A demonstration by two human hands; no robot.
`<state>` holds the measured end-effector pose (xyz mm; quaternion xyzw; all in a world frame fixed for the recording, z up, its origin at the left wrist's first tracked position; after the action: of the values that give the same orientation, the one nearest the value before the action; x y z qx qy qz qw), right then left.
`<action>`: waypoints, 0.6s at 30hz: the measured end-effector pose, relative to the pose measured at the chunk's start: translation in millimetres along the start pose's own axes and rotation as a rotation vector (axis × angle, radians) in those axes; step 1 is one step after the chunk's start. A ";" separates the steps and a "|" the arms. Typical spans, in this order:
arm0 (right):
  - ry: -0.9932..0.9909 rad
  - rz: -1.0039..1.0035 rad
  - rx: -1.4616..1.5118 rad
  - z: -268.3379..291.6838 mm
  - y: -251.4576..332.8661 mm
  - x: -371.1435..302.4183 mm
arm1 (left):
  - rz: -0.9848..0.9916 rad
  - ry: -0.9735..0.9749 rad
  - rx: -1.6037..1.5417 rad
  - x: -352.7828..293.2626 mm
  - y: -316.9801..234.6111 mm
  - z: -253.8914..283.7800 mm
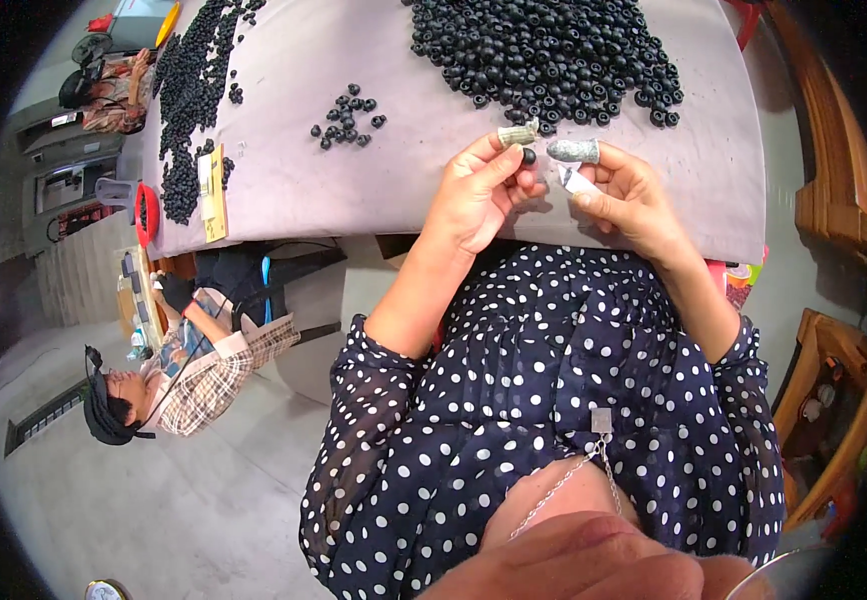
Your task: The person assembles small black plastic rings and components into larger units by hand on a table.
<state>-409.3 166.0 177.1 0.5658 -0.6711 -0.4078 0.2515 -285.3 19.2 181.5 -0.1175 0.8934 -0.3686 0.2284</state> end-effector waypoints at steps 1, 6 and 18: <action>0.015 -0.029 -0.019 -2.2 2.3 -1.0 | 0.016 0.030 -0.038 -2.6 0.3 -3.7; 0.034 -0.045 -0.077 -6.5 1.6 -0.1 | 0.119 -0.014 -0.066 -5.6 7.9 -14.2; 0.072 -0.038 -0.036 -0.6 -3.6 0.6 | 0.152 0.064 -0.103 -3.5 9.7 -15.4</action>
<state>-407.0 165.1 174.3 0.5882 -0.6432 -0.4039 0.2778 -290.2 36.6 185.3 -0.0491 0.9244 -0.3072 0.2207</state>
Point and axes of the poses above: each hand's wrist, its own x-axis towards the middle knuckle, its own z-axis out of the back of the hand, y = z × x, the point moved 2 cm from there along x, towards the middle knuckle, and after that the axes turned 3 degrees about y, right-handed, at the moved point
